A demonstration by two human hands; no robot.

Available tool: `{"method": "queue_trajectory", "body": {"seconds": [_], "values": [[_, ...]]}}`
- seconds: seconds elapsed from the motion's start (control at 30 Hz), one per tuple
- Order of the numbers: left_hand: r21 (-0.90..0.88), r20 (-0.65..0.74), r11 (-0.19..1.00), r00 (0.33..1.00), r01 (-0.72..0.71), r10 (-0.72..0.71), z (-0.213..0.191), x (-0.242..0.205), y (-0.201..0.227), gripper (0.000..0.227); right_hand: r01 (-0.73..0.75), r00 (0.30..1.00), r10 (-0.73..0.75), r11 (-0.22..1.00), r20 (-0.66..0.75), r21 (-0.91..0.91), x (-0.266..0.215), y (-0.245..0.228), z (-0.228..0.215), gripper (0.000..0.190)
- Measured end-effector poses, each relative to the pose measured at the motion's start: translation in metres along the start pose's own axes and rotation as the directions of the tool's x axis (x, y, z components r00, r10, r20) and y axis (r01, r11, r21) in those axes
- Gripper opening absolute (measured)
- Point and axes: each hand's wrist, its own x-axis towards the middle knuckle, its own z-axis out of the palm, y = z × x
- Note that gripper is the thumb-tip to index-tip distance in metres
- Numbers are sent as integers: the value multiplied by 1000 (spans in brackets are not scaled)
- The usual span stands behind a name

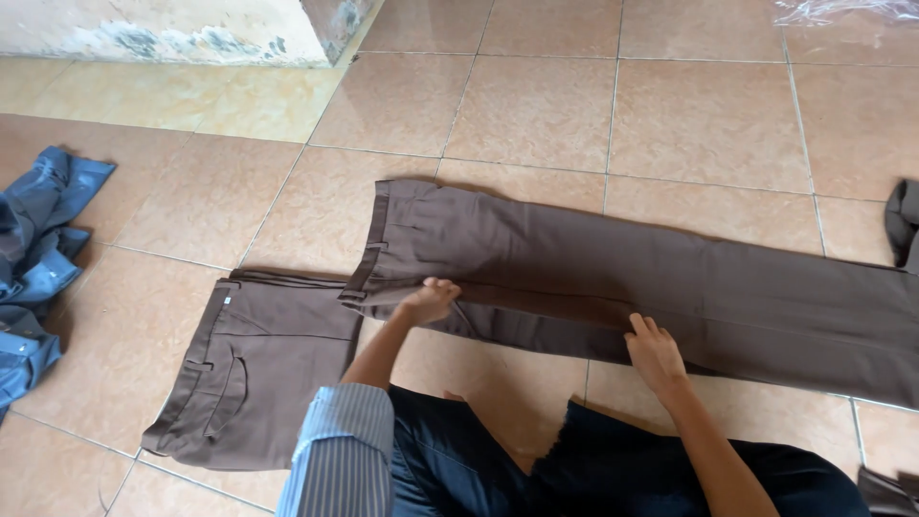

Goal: A person sitting on the floor unfolds a pair of brown pants, smooths the fabric, and then neatly refolds them.

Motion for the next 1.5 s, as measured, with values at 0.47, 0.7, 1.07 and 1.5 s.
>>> {"method": "queue_trajectory", "body": {"seconds": [0.47, 0.7, 1.07, 1.5], "values": [[61, 615, 997, 785, 48, -76, 12, -136, -17, 48, -130, 943, 82, 983, 324, 132, -22, -12, 32, 5], [-86, 188, 817, 815, 570, -549, 72, -145, -4, 18, 107, 994, -106, 958, 18, -266, -18, -11, 53, 37], [-112, 492, 780, 716, 616, -495, 15, -187, -27, 24, 72, 997, -73, 981, 1, -179, -18, -10, 32, 33], [-540, 664, 479, 700, 692, -262, -26, 27, -29, 47, -23, 979, -62, 913, 195, 407, 14, -52, -53, 27]]}}
